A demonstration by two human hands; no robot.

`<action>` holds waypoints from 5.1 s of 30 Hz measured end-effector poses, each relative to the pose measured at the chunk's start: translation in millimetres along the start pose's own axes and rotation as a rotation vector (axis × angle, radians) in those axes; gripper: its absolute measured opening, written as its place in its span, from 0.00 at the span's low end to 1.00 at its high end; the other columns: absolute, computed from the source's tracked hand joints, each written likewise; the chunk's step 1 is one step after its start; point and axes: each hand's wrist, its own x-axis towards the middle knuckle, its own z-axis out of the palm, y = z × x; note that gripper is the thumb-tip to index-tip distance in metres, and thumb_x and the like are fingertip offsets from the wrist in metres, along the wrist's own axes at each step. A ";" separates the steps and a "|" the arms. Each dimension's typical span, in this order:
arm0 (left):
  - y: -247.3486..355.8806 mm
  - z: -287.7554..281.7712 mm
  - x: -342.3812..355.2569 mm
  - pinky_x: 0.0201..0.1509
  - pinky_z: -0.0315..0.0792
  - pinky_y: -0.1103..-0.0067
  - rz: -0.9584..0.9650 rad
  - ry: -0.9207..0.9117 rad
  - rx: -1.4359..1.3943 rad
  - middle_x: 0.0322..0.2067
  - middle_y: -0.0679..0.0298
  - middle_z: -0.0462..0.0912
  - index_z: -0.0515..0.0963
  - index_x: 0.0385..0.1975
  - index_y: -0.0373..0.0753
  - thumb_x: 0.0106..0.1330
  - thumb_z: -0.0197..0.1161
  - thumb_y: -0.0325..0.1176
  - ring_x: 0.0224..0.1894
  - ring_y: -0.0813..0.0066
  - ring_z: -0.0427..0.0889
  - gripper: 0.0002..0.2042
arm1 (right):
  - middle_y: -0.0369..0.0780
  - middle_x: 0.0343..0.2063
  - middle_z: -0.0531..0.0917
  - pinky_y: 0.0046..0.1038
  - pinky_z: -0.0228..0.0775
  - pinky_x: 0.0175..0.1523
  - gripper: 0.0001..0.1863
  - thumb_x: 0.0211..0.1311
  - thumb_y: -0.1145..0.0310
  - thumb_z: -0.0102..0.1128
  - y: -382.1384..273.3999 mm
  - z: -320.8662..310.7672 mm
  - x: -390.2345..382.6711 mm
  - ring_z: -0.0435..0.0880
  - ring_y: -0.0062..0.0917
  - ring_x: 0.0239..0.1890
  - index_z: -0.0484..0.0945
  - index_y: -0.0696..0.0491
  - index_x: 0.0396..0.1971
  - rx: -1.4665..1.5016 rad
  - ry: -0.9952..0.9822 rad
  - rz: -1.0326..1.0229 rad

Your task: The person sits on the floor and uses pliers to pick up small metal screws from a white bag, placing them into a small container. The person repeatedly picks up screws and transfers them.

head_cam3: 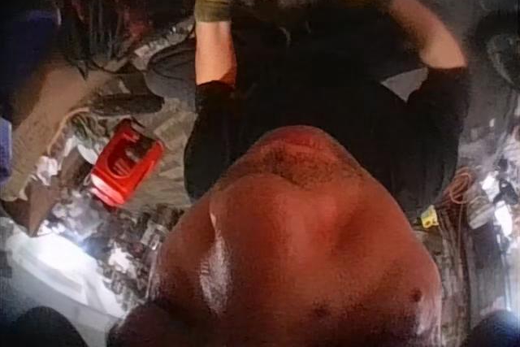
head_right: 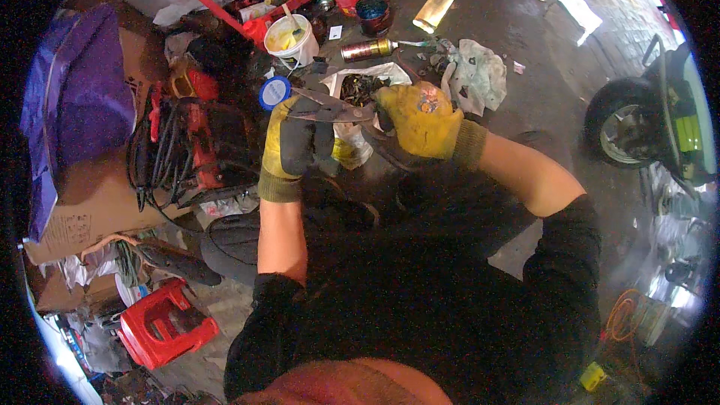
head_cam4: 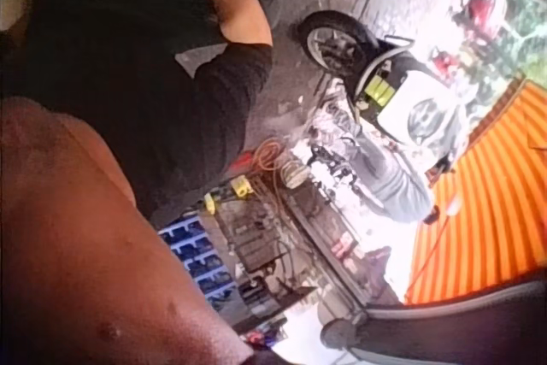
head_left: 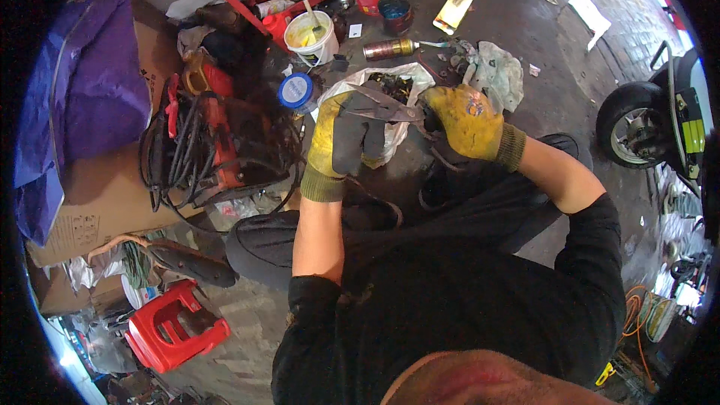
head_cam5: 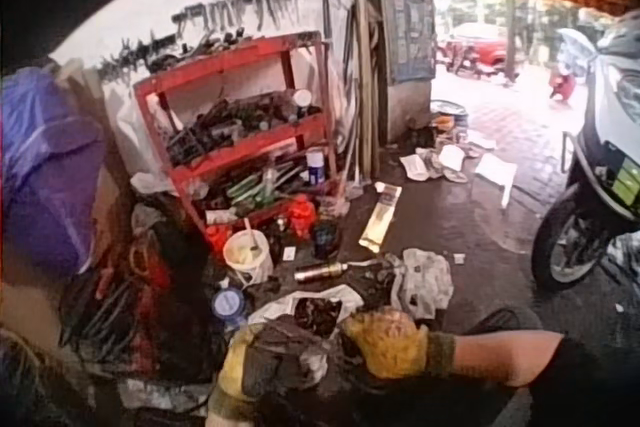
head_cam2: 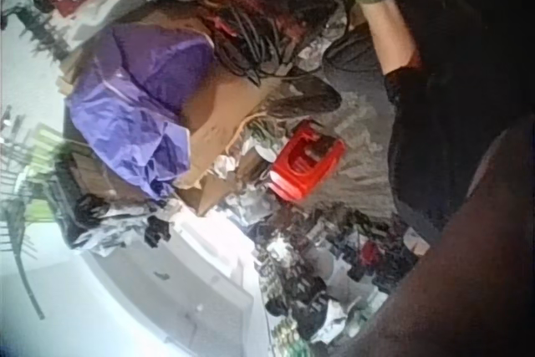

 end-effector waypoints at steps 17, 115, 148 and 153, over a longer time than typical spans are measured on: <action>-25.2 -6.5 16.3 0.51 0.74 0.76 0.277 0.336 0.503 0.48 0.62 0.82 0.75 0.58 0.38 0.76 0.54 0.39 0.46 0.74 0.80 0.17 | 0.51 0.34 0.83 0.43 0.73 0.42 0.16 0.65 0.58 0.60 5.3 27.1 -12.3 0.83 0.47 0.38 0.79 0.57 0.40 0.311 0.168 0.100; -63.9 57.8 76.3 0.56 0.76 0.76 0.051 0.011 0.149 0.49 0.62 0.84 0.77 0.56 0.31 0.66 0.63 0.19 0.49 0.74 0.82 0.18 | 0.54 0.43 0.82 0.43 0.75 0.50 0.22 0.62 0.66 0.58 73.7 58.8 -60.6 0.81 0.51 0.48 0.74 0.58 0.54 0.267 0.308 0.259; -81.6 60.7 48.5 0.53 0.75 0.77 0.351 0.032 0.483 0.45 0.61 0.84 0.78 0.55 0.33 0.69 0.62 0.28 0.46 0.72 0.82 0.16 | 0.52 0.42 0.81 0.43 0.76 0.46 0.30 0.57 0.57 0.66 60.9 68.0 -56.4 0.84 0.46 0.42 0.71 0.60 0.54 0.149 0.364 0.145; -88.2 59.6 47.7 0.55 0.74 0.75 0.391 0.008 0.330 0.49 0.63 0.83 0.77 0.56 0.33 0.69 0.60 0.25 0.49 0.75 0.79 0.16 | 0.51 0.42 0.82 0.43 0.76 0.48 0.28 0.56 0.58 0.65 50.6 51.0 -53.1 0.83 0.45 0.43 0.72 0.58 0.53 0.170 0.264 0.233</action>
